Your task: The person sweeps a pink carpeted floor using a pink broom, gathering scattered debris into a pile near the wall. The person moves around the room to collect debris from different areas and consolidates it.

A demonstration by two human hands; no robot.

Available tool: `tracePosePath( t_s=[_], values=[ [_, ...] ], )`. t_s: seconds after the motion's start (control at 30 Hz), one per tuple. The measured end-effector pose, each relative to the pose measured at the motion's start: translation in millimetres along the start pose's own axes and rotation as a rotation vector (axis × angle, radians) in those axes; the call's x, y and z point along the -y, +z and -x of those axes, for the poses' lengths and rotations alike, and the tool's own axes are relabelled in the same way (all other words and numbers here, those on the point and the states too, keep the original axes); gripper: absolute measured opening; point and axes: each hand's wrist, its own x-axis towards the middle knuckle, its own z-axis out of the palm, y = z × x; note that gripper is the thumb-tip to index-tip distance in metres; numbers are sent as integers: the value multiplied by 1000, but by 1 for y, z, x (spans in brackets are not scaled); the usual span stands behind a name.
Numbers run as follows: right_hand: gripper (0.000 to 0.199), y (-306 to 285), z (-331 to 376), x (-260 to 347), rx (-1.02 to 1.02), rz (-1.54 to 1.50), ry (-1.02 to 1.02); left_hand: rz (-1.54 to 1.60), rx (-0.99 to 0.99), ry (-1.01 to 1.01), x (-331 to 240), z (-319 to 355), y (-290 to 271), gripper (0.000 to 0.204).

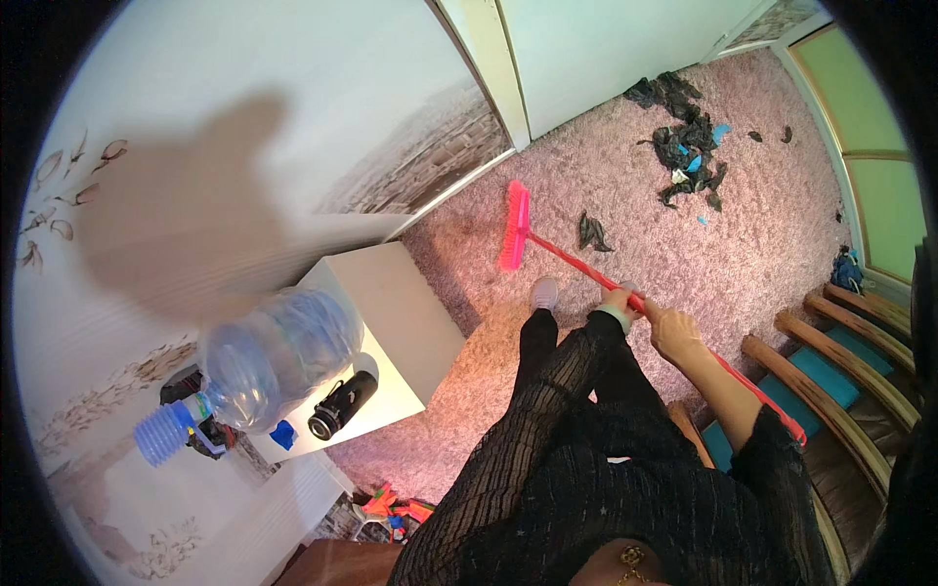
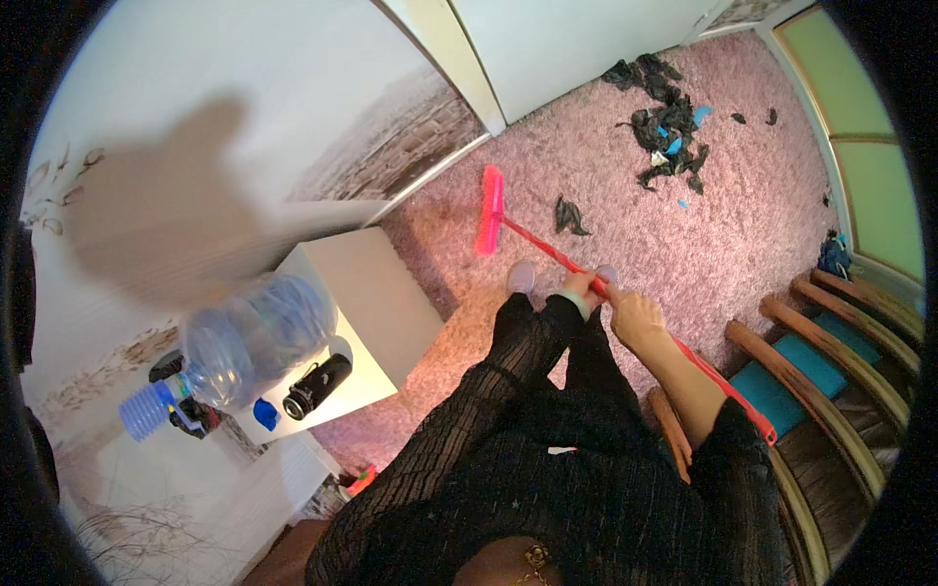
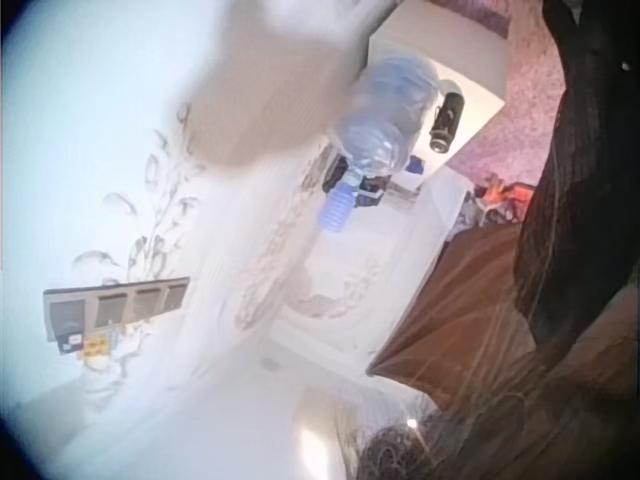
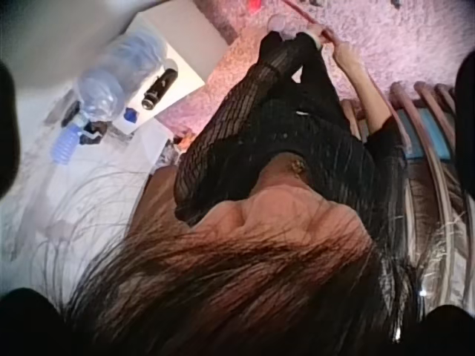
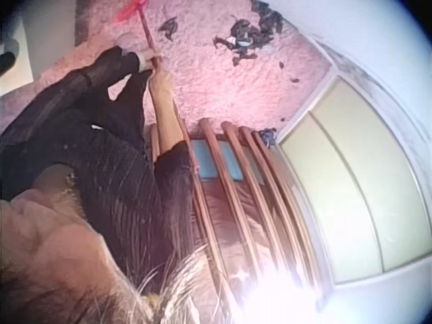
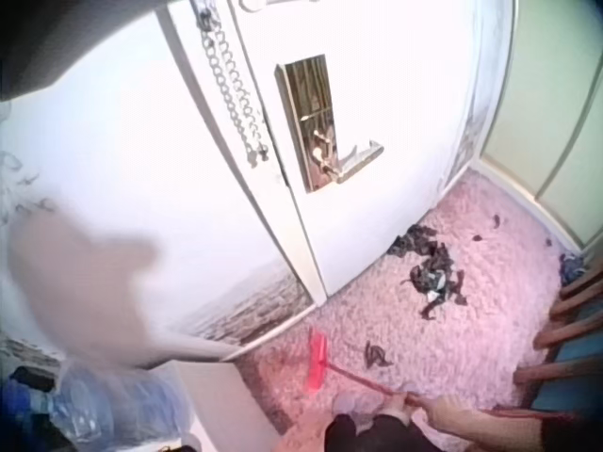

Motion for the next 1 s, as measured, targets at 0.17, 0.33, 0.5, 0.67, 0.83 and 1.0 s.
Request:
tracePosePath(
  t_s=[0.17,0.33,0.5,0.67,0.83,1.0],
  values=[
    [48,0,15,19,13,0,-30,65,-56,34,2,5,-33,10],
    [44,63,-69,81,63,-193,-196,-1489,54,497,-95,37,-128,13],
    [45,82,-102,123,26,-178,-215,-1677,-8,563,-158,73,-112,26],
    [42,35,-49,49,20,-196,-42,-1238,192,529,-86,32,-55,34],
    [33,29,20,-21,-161,-339,31,-31,-77,45,13,36,31,71],
    [32,39,51,-28,-139,-453,120,-111,-111,-20,28,64,41,77]
  ],
)
